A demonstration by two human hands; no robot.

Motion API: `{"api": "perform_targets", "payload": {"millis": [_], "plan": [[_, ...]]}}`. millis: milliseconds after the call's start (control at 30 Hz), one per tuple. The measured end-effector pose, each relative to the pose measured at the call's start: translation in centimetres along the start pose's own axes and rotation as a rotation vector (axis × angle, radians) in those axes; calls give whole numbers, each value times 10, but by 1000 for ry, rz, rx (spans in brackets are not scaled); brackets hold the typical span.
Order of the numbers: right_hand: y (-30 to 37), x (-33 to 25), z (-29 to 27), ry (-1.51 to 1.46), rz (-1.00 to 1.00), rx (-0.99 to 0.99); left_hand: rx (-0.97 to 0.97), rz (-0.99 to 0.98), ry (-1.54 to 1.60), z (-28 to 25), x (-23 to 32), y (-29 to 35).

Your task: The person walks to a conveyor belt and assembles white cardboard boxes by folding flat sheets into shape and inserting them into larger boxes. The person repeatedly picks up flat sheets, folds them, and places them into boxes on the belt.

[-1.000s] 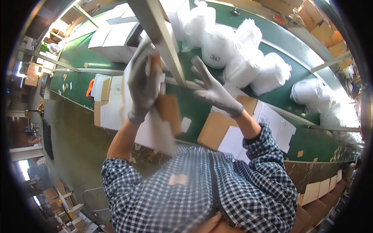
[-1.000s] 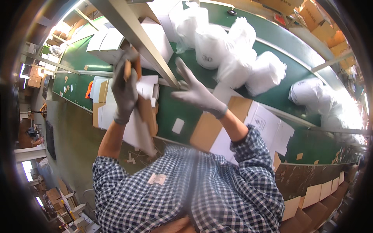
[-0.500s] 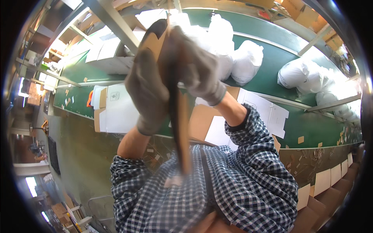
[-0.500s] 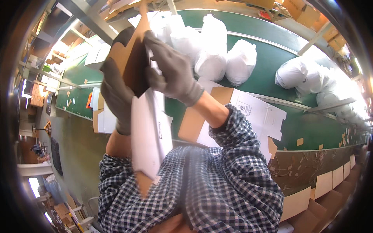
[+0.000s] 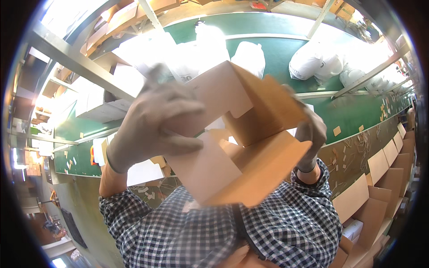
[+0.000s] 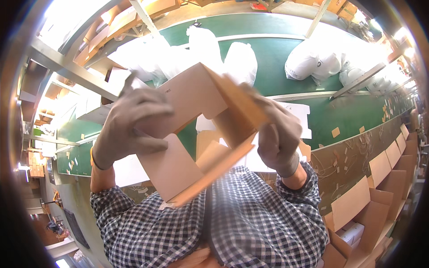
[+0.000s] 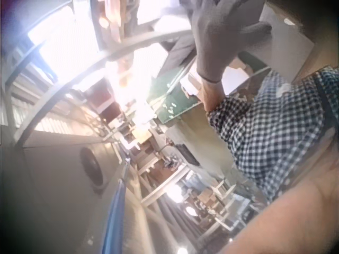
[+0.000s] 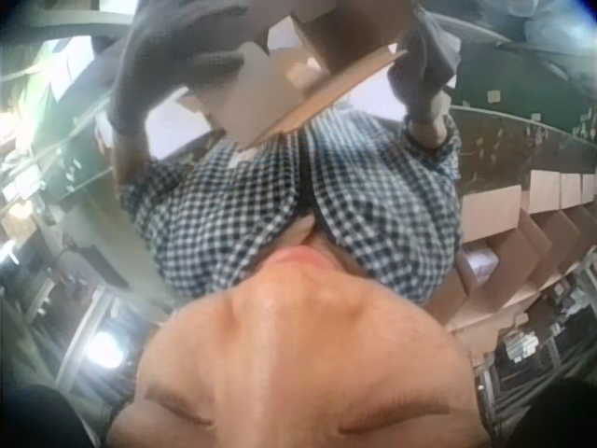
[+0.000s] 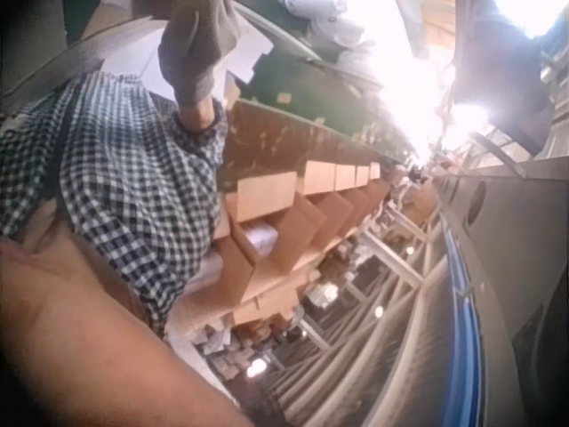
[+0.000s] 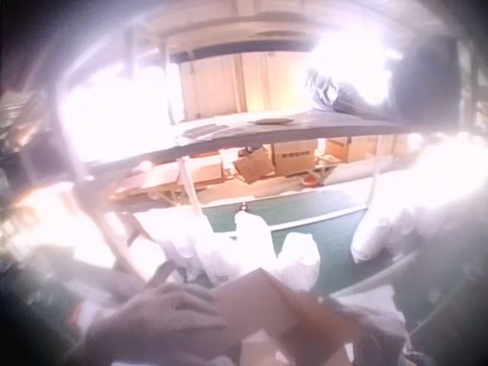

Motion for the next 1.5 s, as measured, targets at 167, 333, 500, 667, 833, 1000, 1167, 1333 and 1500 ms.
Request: {"api": "perform_targets", "payload": {"millis": [167,333,500,667,833,1000,1167,1333,1500], "plan": [[-11,-6,78,-319,65,-500,151,-219,-101,10,-50,33],[-9,23,110,-201,330,-250,725,-549,276,-14,-50,48],[-9,3,110,-63,436,-259,103,-108,-240,31,47,49],[-1,71,131,-973,997,-346,2,-74,-130,74,57,66],[19,154,151,-455,609,-568,76,-34,-27,52,65,71],[55,162,132,-399,686,-1070,303,-690,435,94,-6,126],[7,118,91,-570,729,-767,573,-398,326,78,4,117],[-56,69,37,-543,566,-350,536,8,114,16,11,59],[-11,71,36,-187,428,-45,587,-333,752,121,-36,38]]}}
Point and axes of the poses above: each hand's wrist, its own y-axis away from the middle knuckle, its own z-axis out of the palm, x = y × z, the point moved 8 cm from there along -y, towards the middle knuckle, and after that the axes turned 12 degrees about z, right-handed, at the moved point
